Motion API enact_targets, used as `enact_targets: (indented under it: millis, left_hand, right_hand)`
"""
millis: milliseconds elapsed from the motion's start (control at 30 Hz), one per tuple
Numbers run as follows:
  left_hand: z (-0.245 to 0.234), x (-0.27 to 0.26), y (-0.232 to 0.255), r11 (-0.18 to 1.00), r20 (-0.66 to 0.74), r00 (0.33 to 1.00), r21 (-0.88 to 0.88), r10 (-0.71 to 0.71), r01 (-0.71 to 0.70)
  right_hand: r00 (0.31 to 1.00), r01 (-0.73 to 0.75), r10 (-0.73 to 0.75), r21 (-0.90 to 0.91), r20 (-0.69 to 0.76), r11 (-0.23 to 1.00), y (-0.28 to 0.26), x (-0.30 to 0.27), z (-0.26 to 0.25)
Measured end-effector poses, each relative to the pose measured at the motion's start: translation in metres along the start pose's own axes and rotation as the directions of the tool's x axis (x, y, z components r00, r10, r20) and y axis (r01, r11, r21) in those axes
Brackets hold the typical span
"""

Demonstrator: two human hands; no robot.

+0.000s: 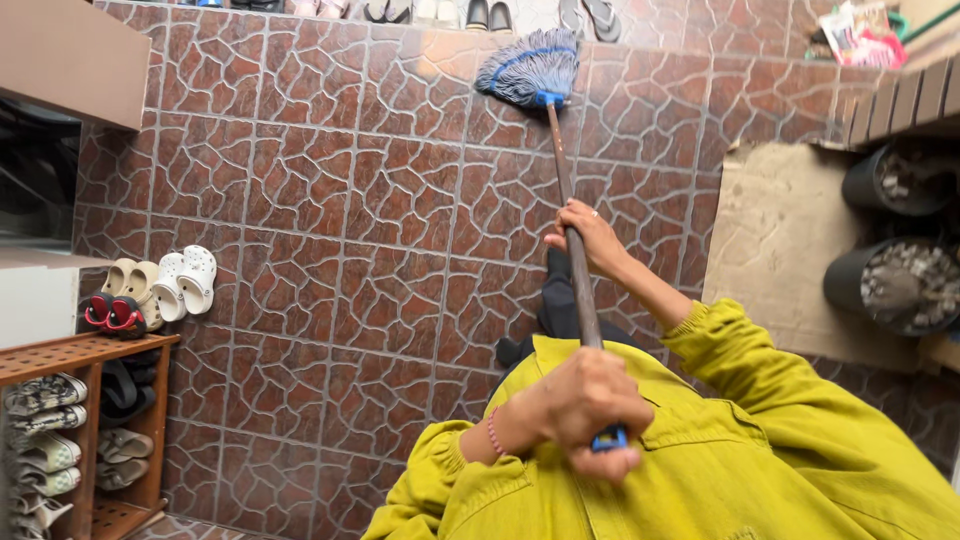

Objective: The person mops a tiled floor in a hallway using a blue string mop. They move the mop back and forth across the floor, cleaning around a shoe rack, potted plants, and a parked motorcycle. The person systematically covers the floor area, ensuring the mop reaches the edges and corners.

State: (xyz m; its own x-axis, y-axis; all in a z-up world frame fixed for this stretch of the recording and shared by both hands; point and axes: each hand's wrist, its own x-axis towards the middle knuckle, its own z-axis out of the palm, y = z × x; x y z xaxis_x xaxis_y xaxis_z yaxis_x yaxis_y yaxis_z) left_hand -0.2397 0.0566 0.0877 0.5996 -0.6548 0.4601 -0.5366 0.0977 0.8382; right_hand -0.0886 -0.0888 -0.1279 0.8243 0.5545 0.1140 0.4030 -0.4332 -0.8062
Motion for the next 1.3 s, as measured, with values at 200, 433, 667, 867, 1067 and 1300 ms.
enact_targets:
  millis: [200, 433, 667, 867, 1067, 1300]
  left_hand:
    - [0.024, -0.043, 0.066, 0.987, 0.225, 0.974, -0.161, 0.030, 0.007]
    - [0.056, -0.046, 0.074, 0.988, 0.227, 0.972, -0.154, 0.063, -0.028]
    - [0.055, -0.020, 0.065, 0.973, 0.165, 0.977, -0.211, 0.134, -0.098]
    - [0.060, 0.009, 0.028, 0.977, 0.069, 0.986, -0.159, 0.154, -0.142]
    - [0.078, 0.048, -0.063, 0.989, -0.105, 0.984, -0.001, 0.145, -0.146]
    - [0.079, 0.096, -0.112, 0.995, -0.223, 0.974, 0.102, 0.031, -0.009]
  right_hand:
    - [0.985, -0.166, 0.167, 0.035, -0.030, 0.985, -0.074, -0.088, 0.024]
    - [0.973, -0.093, 0.119, 0.135, -0.196, 0.986, -0.078, -0.124, 0.036]
    - [0.987, -0.004, 0.043, 0.242, -0.157, 0.970, -0.057, -0.114, 0.023]
    - [0.990, 0.086, -0.063, 0.176, -0.128, 0.981, 0.004, -0.093, 0.006]
    - [0.993, 0.103, -0.103, 0.006, -0.066, 0.995, 0.106, -0.046, -0.028]
    - [0.990, 0.118, -0.112, -0.074, 0.081, 0.990, 0.184, 0.003, -0.071]
